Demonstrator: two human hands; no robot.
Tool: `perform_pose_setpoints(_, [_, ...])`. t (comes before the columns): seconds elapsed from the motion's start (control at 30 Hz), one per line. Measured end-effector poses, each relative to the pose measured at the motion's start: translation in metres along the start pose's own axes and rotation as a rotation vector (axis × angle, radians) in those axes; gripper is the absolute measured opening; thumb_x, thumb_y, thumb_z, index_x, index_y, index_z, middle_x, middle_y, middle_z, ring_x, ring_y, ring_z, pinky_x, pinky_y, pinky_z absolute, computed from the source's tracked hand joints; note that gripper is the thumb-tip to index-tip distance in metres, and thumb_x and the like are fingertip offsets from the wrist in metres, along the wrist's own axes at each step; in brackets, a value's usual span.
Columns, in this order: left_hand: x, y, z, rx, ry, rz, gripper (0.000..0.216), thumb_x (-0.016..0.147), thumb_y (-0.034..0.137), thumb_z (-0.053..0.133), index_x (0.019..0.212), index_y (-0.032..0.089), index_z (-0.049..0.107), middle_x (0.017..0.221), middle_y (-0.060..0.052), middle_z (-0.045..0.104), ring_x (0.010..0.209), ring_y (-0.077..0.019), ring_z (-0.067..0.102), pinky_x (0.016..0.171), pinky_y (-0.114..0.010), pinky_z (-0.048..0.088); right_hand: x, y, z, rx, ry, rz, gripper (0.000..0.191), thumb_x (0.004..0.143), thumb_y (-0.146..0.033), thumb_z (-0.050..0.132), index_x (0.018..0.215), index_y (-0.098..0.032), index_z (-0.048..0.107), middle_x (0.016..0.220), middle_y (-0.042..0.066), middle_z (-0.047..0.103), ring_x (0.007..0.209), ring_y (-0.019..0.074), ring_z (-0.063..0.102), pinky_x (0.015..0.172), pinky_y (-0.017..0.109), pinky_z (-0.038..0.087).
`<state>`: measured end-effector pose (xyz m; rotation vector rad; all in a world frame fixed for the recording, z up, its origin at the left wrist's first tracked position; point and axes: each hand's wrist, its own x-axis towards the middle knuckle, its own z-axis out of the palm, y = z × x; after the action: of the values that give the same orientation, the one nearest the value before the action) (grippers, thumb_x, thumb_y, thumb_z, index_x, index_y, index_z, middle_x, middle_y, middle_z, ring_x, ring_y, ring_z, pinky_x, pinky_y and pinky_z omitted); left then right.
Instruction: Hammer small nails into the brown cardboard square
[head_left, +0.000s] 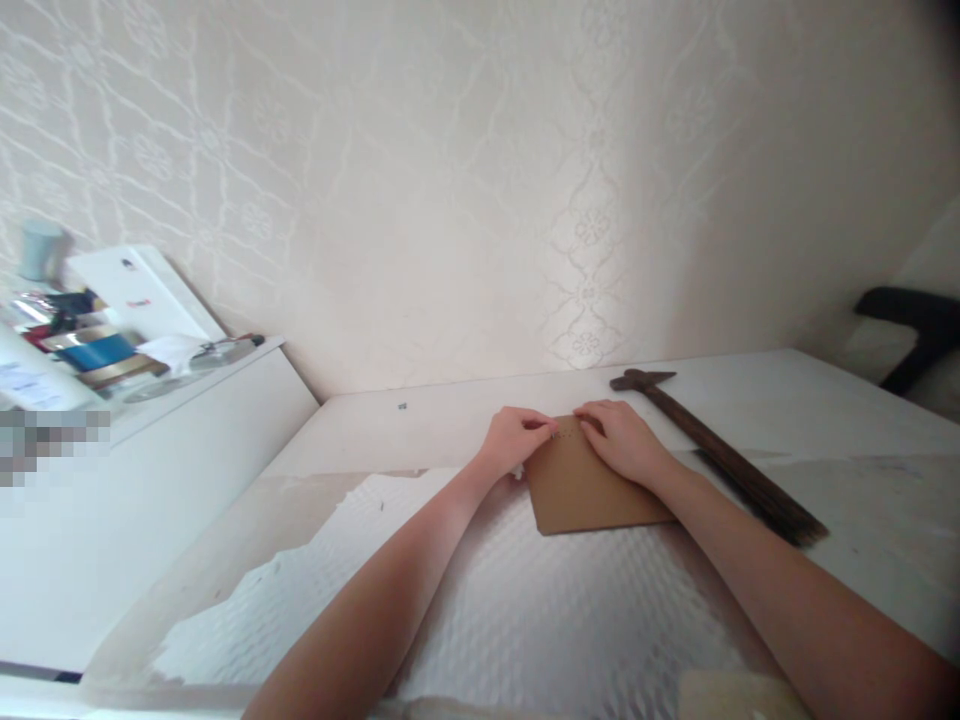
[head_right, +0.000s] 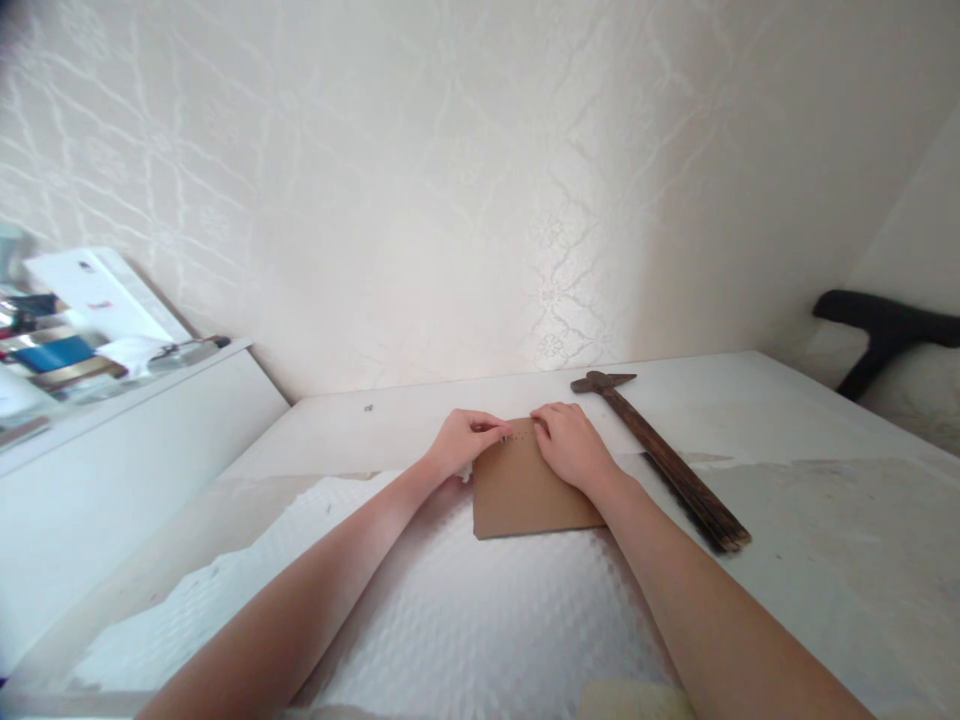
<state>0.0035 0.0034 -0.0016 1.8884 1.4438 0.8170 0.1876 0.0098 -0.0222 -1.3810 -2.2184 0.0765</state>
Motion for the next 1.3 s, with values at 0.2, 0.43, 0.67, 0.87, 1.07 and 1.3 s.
perform_pose_setpoints(0.2, [-0.001, 0.002, -0.001, 0.014, -0.011, -0.009, 0.02, 0.076, 0.027, 0.059, 0.086, 0.017, 0.073, 0.083, -0.003, 0.072, 0.079, -0.014, 0.064, 0.075, -0.022, 0.049, 0.0, 0.0, 0.0, -0.004, 0.006, 0.004, 0.029, 0.086, -0.016, 0.042, 0.101, -0.013, 0.066, 0.105, 0.01, 0.067, 0.099, 0.0208, 0.058, 0.091, 0.032, 0.04])
perform_pose_setpoints(0.43, [-0.001, 0.001, -0.002, 0.004, -0.025, -0.002, 0.02, 0.076, 0.028, 0.059, 0.084, 0.016, 0.073, 0.08, -0.003, 0.072, 0.078, -0.0144, 0.064, 0.074, -0.023, 0.049, -0.001, -0.001, -0.001, 0.001, 0.003, -0.001, 0.029, 0.085, -0.017, 0.042, 0.101, -0.014, 0.066, 0.104, 0.01, 0.068, 0.099, 0.0214, 0.058, 0.091, 0.034, 0.04])
perform_pose_setpoints(0.67, [-0.002, 0.003, -0.002, 0.004, -0.019, 0.023, 0.021, 0.076, 0.028, 0.057, 0.081, 0.016, 0.073, 0.08, -0.003, 0.071, 0.078, -0.0147, 0.063, 0.073, -0.023, 0.048, 0.0, 0.001, 0.001, 0.001, -0.007, 0.006, 0.03, 0.086, -0.017, 0.041, 0.1, -0.013, 0.066, 0.105, 0.011, 0.067, 0.1, 0.0212, 0.058, 0.09, 0.034, 0.04])
perform_pose_setpoints(0.87, [-0.002, 0.007, -0.003, 0.05, -0.021, -0.018, 0.028, 0.077, 0.035, 0.053, 0.077, 0.016, 0.074, 0.073, -0.001, 0.069, 0.078, -0.0152, 0.061, 0.071, -0.023, 0.047, -0.004, -0.008, -0.01, -0.15, 0.075, 0.117, 0.032, 0.084, -0.019, 0.042, 0.106, -0.014, 0.064, 0.108, 0.012, 0.066, 0.099, 0.0252, 0.056, 0.09, 0.039, 0.039])
perform_pose_setpoints(1.07, [-0.001, 0.007, -0.004, 0.011, -0.02, -0.048, 0.027, 0.077, 0.031, 0.052, 0.079, 0.017, 0.074, 0.076, -0.001, 0.07, 0.081, -0.015, 0.061, 0.074, -0.022, 0.045, -0.015, -0.001, -0.033, -0.415, 0.265, 0.449, 0.036, 0.078, -0.021, 0.047, 0.111, -0.016, 0.062, 0.106, 0.019, 0.062, 0.097, 0.0352, 0.054, 0.075, 0.047, 0.041])
perform_pose_setpoints(1.3, [0.0, 0.006, -0.004, -0.027, -0.012, -0.03, 0.027, 0.078, 0.029, 0.049, 0.077, 0.018, 0.074, 0.079, -0.001, 0.071, 0.081, -0.0147, 0.061, 0.076, -0.022, 0.044, -0.021, 0.019, -0.034, -0.4, 0.134, 0.65, 0.045, 0.079, -0.024, 0.045, 0.122, -0.013, 0.054, 0.101, 0.023, 0.059, 0.096, 0.0379, 0.055, 0.07, 0.047, 0.043])
